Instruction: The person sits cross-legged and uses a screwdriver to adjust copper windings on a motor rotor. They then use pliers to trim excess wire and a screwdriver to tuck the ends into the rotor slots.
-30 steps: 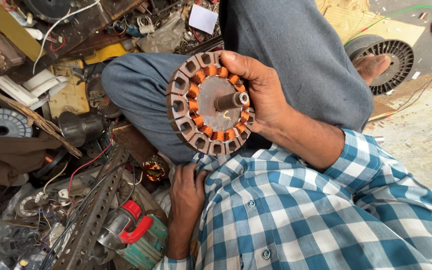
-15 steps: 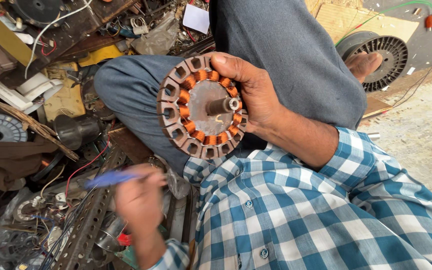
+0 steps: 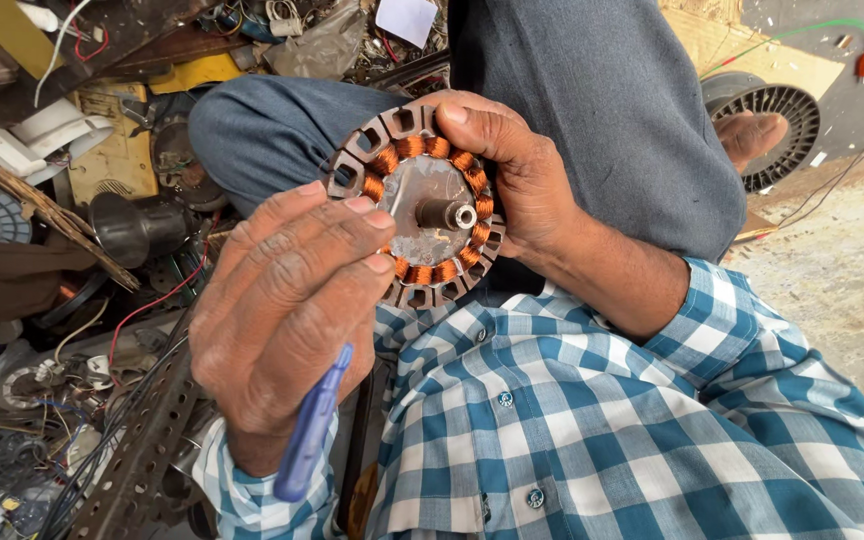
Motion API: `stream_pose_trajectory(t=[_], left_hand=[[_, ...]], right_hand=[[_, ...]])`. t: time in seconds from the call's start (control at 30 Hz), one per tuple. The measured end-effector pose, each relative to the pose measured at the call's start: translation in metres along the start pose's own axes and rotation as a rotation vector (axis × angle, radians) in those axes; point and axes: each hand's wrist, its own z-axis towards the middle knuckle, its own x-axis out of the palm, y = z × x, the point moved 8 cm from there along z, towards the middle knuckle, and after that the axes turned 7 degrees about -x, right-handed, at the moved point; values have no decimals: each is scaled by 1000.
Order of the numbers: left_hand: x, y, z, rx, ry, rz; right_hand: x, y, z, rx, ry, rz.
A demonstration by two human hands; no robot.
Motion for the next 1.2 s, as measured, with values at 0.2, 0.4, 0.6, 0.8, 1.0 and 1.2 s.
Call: stream_pose_trajectory(t=[0.2, 0.4, 0.6, 0.8, 1.0, 1.2], left_hand=[[7, 4, -2, 56, 45, 2], [7, 6, -7, 48, 71, 8], [9, 7, -7, 76, 76, 7], [10, 9, -5, 98, 70, 6], [9, 6, 0, 83, 62, 24], [7, 11, 10, 111, -6, -17]], right_hand=[[-1, 2, 0, -8, 6, -14], [0, 1, 0, -5, 9, -10], [-4, 0, 1, 1, -20, -23], [-7, 0, 2, 1, -26, -67], [-7, 0, 2, -5, -15, -62], [-4, -1, 2, -8, -9, -74]])
